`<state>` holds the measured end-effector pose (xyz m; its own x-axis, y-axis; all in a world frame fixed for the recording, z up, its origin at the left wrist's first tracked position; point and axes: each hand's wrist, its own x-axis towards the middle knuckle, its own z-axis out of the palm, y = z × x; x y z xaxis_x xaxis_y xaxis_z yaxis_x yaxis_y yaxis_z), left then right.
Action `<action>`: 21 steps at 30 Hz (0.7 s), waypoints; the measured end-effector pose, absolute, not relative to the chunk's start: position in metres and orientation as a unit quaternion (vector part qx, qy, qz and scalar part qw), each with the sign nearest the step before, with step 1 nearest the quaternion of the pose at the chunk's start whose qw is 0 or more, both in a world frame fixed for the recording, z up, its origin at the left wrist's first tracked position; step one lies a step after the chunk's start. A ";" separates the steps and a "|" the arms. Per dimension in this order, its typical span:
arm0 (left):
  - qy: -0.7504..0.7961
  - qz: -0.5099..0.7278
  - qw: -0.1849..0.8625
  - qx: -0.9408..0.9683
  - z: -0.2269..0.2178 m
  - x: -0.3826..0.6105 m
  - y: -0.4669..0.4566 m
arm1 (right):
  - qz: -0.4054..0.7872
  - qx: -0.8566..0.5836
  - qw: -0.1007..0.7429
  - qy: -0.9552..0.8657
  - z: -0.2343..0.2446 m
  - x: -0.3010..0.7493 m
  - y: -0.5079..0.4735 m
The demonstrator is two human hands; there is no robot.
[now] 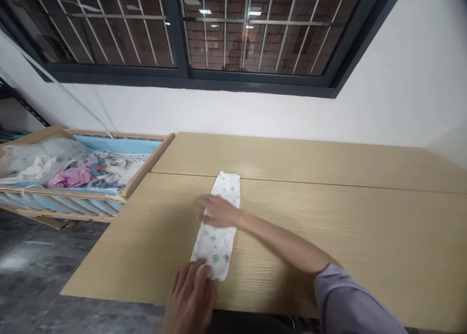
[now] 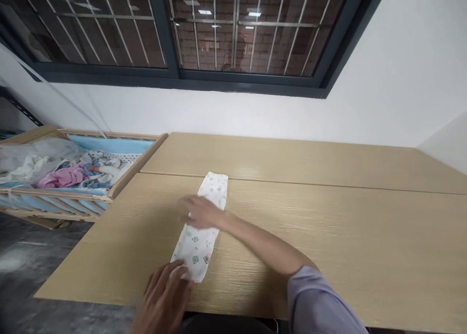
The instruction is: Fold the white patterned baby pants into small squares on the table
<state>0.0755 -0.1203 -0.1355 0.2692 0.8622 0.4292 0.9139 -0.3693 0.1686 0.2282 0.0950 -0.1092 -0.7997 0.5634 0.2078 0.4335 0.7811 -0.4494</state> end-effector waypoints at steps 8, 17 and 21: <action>-0.499 -0.127 0.167 -0.841 -0.176 0.077 -0.131 | 0.161 -0.108 0.108 -0.975 -0.148 0.245 0.035; -0.489 -0.120 0.148 -0.851 -0.172 0.074 -0.131 | 0.144 -0.366 0.087 -0.915 -0.166 0.274 0.200; -0.501 -0.131 0.139 -0.844 -0.176 0.076 -0.134 | 0.136 -0.356 0.107 -0.918 -0.171 0.281 0.230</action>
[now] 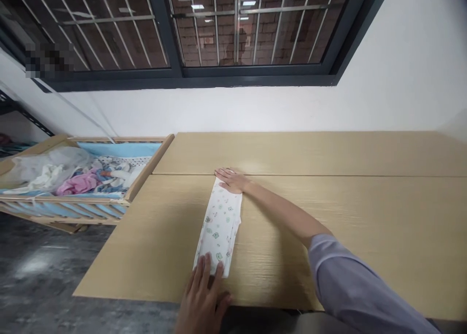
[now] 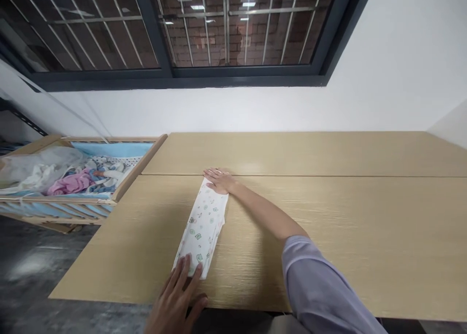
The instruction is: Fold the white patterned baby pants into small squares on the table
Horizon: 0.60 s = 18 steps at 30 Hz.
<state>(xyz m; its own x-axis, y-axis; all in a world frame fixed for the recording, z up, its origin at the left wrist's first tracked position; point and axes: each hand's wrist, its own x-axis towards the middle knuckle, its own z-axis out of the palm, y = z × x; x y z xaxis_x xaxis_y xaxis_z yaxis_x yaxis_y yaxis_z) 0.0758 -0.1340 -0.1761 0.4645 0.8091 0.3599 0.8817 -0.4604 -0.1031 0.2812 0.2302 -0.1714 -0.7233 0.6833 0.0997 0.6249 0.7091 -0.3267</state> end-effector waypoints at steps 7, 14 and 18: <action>-0.513 -0.134 0.161 -0.833 -0.176 0.103 -0.134 | 0.126 -0.350 0.130 -0.919 -0.178 0.292 0.230; -0.473 -0.133 0.179 -0.852 -0.174 0.135 -0.131 | 0.058 -0.336 0.087 -0.936 -0.162 0.330 0.216; -0.439 -0.127 0.165 -0.874 -0.166 0.128 -0.124 | 0.060 -0.337 0.148 -0.928 -0.136 0.346 0.156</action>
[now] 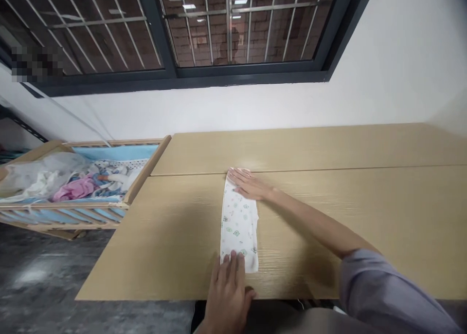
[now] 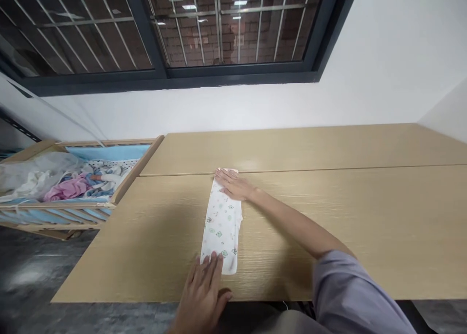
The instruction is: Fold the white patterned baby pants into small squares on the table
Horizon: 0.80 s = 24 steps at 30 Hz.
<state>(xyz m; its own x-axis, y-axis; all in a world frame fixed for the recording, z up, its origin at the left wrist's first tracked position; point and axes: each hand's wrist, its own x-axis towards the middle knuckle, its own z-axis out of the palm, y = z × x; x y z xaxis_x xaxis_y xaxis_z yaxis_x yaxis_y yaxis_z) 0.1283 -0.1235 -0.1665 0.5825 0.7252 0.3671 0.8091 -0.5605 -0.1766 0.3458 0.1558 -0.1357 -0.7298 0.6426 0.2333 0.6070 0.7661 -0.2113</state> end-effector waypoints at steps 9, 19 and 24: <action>-0.367 -0.112 0.066 -0.921 -0.161 0.089 -0.129 | 0.184 -0.251 0.132 -0.941 -0.113 0.363 -0.069; -0.282 -0.223 -0.027 -0.933 -0.119 0.090 -0.116 | 0.150 -0.365 0.264 -0.880 -0.135 0.351 -0.130; -0.308 -0.265 -0.048 -0.913 -0.075 0.094 -0.059 | 0.287 -0.395 0.291 -0.823 -0.077 0.364 -0.075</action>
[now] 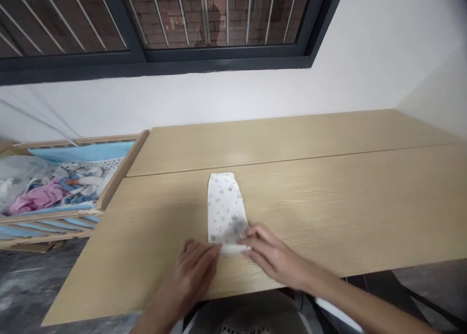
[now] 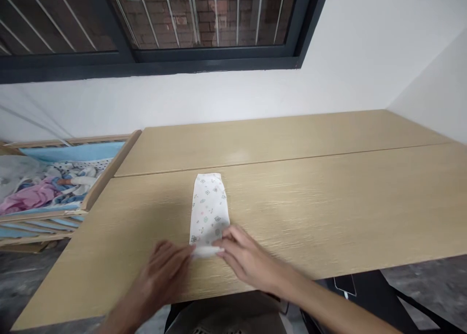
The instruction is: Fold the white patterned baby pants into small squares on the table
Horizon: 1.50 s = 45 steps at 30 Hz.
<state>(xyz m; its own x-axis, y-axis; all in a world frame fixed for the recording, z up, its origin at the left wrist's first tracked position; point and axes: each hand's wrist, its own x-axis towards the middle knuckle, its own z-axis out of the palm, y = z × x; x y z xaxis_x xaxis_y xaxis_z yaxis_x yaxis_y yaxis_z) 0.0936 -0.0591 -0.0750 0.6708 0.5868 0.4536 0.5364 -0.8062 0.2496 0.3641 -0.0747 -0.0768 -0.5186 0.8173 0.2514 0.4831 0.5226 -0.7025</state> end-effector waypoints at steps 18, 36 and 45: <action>0.542 0.146 0.011 0.827 -0.090 0.161 0.121 | 0.206 -0.562 0.280 -0.751 -0.118 0.358 0.154; 0.555 0.128 -0.116 0.814 -0.175 0.169 -0.039 | 0.143 -0.264 0.076 -0.951 -0.150 0.333 0.136; 0.552 0.131 -0.092 0.818 -0.177 0.168 -0.040 | 0.122 -0.357 0.100 -0.920 -0.147 0.353 0.187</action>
<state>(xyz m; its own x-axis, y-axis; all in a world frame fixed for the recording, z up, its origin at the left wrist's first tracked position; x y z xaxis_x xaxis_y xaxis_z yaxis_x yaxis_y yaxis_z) 0.1685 -0.0398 -0.1771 0.3563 0.8794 0.3158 0.9275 -0.3737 -0.0056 0.3533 0.1870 -0.1469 -0.7246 0.6825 0.0960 0.6336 0.7145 -0.2968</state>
